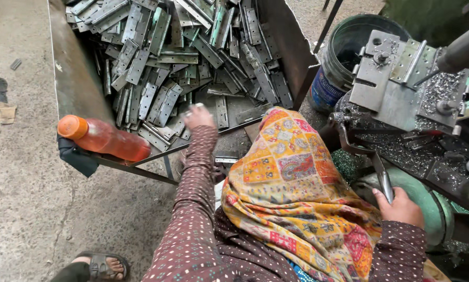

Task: The person repeatedly picks up metal hinge pieces from a bin, places them under a drill press, and operates the machine to drill holes. After each drilling cycle, the person removes the processed hinge and returns it to the bin.

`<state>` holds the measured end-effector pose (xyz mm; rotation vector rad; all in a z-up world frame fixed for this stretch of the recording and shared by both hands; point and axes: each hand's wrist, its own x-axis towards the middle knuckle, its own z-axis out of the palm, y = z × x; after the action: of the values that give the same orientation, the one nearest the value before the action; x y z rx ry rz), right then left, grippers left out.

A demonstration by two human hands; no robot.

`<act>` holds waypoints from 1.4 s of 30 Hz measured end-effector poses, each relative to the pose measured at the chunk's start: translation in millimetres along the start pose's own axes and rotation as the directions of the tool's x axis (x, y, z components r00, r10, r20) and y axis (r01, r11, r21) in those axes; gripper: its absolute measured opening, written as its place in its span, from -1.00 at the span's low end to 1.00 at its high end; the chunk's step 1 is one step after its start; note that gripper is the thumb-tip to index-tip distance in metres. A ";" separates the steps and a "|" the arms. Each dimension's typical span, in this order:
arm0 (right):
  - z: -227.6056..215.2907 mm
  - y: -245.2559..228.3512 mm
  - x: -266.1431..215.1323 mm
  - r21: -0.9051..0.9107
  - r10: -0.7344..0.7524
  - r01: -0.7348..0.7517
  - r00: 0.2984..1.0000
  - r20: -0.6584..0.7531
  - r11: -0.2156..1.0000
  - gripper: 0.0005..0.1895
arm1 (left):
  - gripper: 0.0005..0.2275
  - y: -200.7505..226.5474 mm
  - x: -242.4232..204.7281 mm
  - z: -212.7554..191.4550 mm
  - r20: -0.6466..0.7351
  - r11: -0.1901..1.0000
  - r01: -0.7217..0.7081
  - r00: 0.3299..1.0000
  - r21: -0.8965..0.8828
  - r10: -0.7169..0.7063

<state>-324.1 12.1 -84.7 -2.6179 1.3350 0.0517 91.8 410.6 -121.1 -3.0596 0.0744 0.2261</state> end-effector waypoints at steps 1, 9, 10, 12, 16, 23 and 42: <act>-0.4 0.6 -1.9 0.001 0.003 -0.003 1.000 -0.006 1.000 -0.42 | -0.30 -16.8 4.8 5.4 0.096 0.996 0.091 0.991 0.003 -0.091; -9.5 -8.0 -2.5 -0.073 0.026 -0.022 0.998 0.049 0.997 -0.42 | -0.28 -45.4 21.4 21.6 0.096 0.930 0.165 0.985 -0.329 -0.141; -10.2 -8.9 -2.6 -0.071 0.036 -0.031 0.997 0.065 0.997 -0.42 | -0.27 -43.5 21.8 17.8 0.130 0.927 0.177 0.981 -0.329 -0.142; -10.3 -8.7 -2.4 -0.070 0.041 -0.037 0.998 0.052 0.997 -0.42 | -0.25 -39.0 22.3 9.0 0.111 0.920 0.168 0.984 -0.354 -0.137; -3.9 -4.9 -3.2 -0.121 0.023 -0.019 0.999 0.028 0.992 -0.43 | -0.20 -35.3 18.2 -1.3 0.121 0.920 0.146 0.987 -0.363 -0.109; 2.5 2.5 1.9 -0.039 0.025 -0.024 0.999 0.022 0.999 -0.46 | -0.52 -24.1 32.3 40.1 -0.113 0.969 -0.034 0.994 -0.245 0.007; 11.9 -9.8 2.1 0.051 -0.015 0.017 0.999 -0.039 0.999 -0.50 | -0.61 159.1 -62.0 -142.9 -0.643 0.407 -0.726 0.684 -0.554 0.346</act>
<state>-314.3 18.4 -95.0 -2.5994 1.3099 -0.0351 42.7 243.9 18.1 -3.7103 1.4554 -0.6133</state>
